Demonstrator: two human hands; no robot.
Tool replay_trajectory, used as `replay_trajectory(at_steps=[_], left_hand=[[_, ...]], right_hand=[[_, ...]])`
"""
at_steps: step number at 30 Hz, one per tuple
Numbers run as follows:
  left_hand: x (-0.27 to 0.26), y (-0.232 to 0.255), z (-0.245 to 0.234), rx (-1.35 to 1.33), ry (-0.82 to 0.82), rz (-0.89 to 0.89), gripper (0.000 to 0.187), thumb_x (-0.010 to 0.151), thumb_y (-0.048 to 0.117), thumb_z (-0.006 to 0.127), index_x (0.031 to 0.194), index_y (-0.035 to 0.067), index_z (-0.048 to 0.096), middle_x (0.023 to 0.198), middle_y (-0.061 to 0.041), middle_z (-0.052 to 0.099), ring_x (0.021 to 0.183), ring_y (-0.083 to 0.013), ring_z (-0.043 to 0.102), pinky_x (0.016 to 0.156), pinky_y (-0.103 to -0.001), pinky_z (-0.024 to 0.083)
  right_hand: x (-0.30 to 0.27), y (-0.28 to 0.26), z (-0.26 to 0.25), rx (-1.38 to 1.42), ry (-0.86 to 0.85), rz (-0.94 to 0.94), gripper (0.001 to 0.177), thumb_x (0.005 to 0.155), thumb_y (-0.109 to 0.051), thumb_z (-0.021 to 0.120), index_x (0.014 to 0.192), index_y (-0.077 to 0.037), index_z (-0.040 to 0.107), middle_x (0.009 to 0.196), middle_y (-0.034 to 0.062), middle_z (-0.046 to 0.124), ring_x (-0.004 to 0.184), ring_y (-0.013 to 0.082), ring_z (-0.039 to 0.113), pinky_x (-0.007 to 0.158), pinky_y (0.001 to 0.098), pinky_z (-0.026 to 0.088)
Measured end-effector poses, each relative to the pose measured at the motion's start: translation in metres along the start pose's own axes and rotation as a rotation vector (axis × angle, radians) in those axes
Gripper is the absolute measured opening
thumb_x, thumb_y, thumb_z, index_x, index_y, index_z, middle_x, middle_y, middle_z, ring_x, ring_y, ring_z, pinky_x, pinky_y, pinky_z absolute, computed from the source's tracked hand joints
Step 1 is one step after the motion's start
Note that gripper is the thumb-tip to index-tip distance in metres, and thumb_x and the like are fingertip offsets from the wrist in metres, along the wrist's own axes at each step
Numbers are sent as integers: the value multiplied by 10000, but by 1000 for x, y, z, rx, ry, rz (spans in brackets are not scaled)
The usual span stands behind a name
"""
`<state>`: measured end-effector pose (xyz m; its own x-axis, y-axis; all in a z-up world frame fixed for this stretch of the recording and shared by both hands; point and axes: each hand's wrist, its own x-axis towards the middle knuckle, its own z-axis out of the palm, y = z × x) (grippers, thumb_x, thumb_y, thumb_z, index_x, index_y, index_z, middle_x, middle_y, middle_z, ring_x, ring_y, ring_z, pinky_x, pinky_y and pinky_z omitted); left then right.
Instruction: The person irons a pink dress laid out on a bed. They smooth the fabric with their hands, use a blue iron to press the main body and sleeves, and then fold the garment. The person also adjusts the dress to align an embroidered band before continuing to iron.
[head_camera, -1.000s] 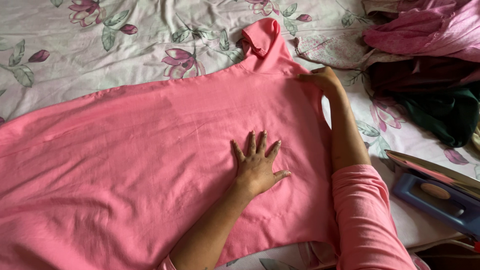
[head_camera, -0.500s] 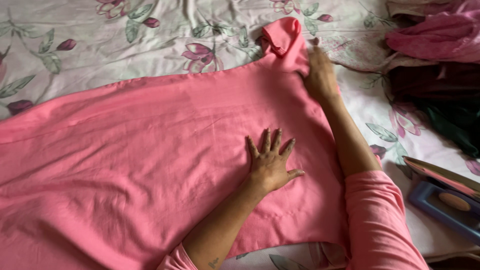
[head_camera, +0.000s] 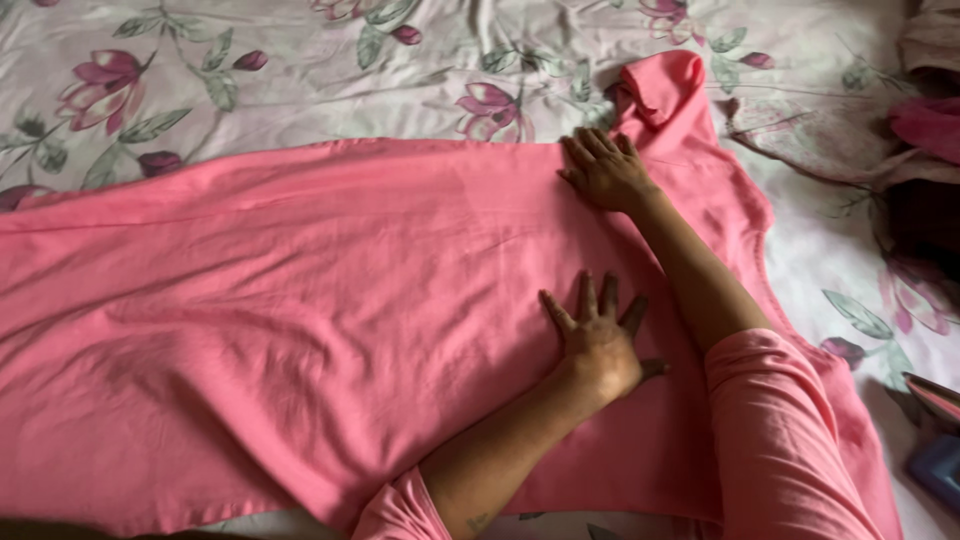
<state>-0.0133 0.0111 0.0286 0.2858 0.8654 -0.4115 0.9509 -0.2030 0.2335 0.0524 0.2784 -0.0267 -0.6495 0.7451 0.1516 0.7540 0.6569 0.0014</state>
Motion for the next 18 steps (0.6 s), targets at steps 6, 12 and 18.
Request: replay_trajectory(at_steps=[6,12,18], left_hand=[[4,-5,-3,-46,49,-28,1124,794,852,468,1634,217,75,1700,-153,-91,1539,-444,-128,1046,-883,-48],[-2,-6,3,-78,117,-22,1133,806,822,497,1631,155,100,1699,-179,-83,1533,-463,-114,1021,-891,-32],[7,-14,2,-26,34,-30,1123,816,830,473,1633,162,89,1697,-176,-94,1531,-479,-112,1020,-897,-24]], right_hand=[[6,-143,-11,676,-462,-494,640,1047,-532,381,1625,-260,342,1749,18,242,1620,214,134,1266,528,36],[101,-139,13,142,-237,-514,711,1060,-567,428,1624,-170,254,1703,99,189,1573,264,155,1265,554,62],[150,-159,23,194,68,-446,662,1072,-517,438,1590,-107,406,1655,149,373,1549,327,316,1259,535,232]])
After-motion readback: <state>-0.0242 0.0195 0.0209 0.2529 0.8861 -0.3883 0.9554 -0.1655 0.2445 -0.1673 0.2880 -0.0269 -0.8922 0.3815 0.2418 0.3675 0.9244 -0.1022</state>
